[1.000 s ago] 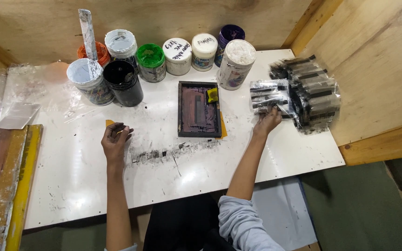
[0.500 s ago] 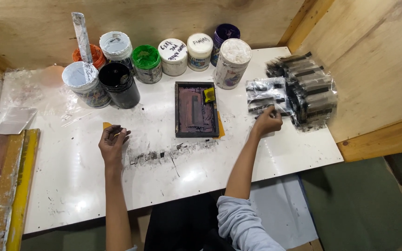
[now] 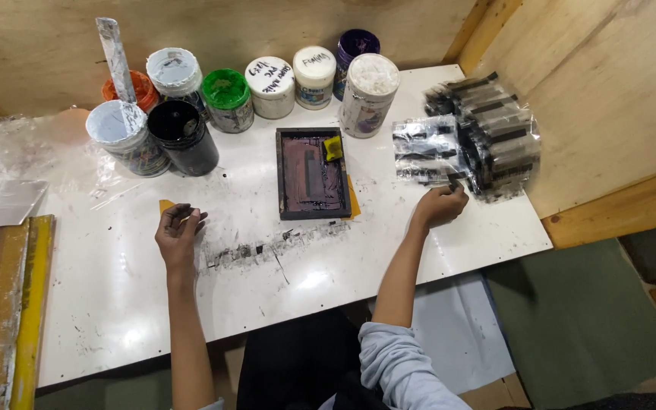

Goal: The person uses a yellow sponge to spread dark reddish-brown paint evenly across a rectangular black tray. They repeatedly dip the sponge into the paint and wipe the tray's surface. The person also handles a clear plastic sheet and a stack of packaged black items on the table.

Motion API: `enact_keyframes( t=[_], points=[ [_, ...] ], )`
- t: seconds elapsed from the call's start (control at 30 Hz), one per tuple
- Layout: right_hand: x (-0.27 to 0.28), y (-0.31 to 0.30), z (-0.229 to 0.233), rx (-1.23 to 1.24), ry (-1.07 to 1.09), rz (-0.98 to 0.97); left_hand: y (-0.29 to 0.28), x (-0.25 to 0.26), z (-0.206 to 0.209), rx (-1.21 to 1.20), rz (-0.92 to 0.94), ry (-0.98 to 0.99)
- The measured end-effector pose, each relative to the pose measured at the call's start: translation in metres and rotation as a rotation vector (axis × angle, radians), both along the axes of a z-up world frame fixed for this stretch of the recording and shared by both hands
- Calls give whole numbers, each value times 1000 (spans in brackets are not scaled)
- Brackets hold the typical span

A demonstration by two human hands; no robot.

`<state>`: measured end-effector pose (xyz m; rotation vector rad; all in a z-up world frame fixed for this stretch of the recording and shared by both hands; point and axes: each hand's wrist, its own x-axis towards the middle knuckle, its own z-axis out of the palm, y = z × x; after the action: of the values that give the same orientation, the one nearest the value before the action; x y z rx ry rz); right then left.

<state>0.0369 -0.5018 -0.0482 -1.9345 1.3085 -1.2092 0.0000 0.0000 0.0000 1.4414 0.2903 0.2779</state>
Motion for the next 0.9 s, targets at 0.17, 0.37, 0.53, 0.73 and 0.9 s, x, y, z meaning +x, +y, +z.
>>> enact_keyframes(
  t=[0.17,0.37,0.53,0.73,0.9],
  points=[
    [1,-24,-32,48,-41,32,-4,-1,5,-7,15,-8],
    [0,-16,-15,99,-99,80,-3,-1,4,17,16,1],
    [-2,-9,-3,143,-119,97,-4,-2,4,3,28,-6],
    [0,-10,-6,135,-93,103,-4,-2,6,15,22,0],
    [9,-21,-25,111,-50,85,-2,-1,0,1,21,-8]
  ],
)
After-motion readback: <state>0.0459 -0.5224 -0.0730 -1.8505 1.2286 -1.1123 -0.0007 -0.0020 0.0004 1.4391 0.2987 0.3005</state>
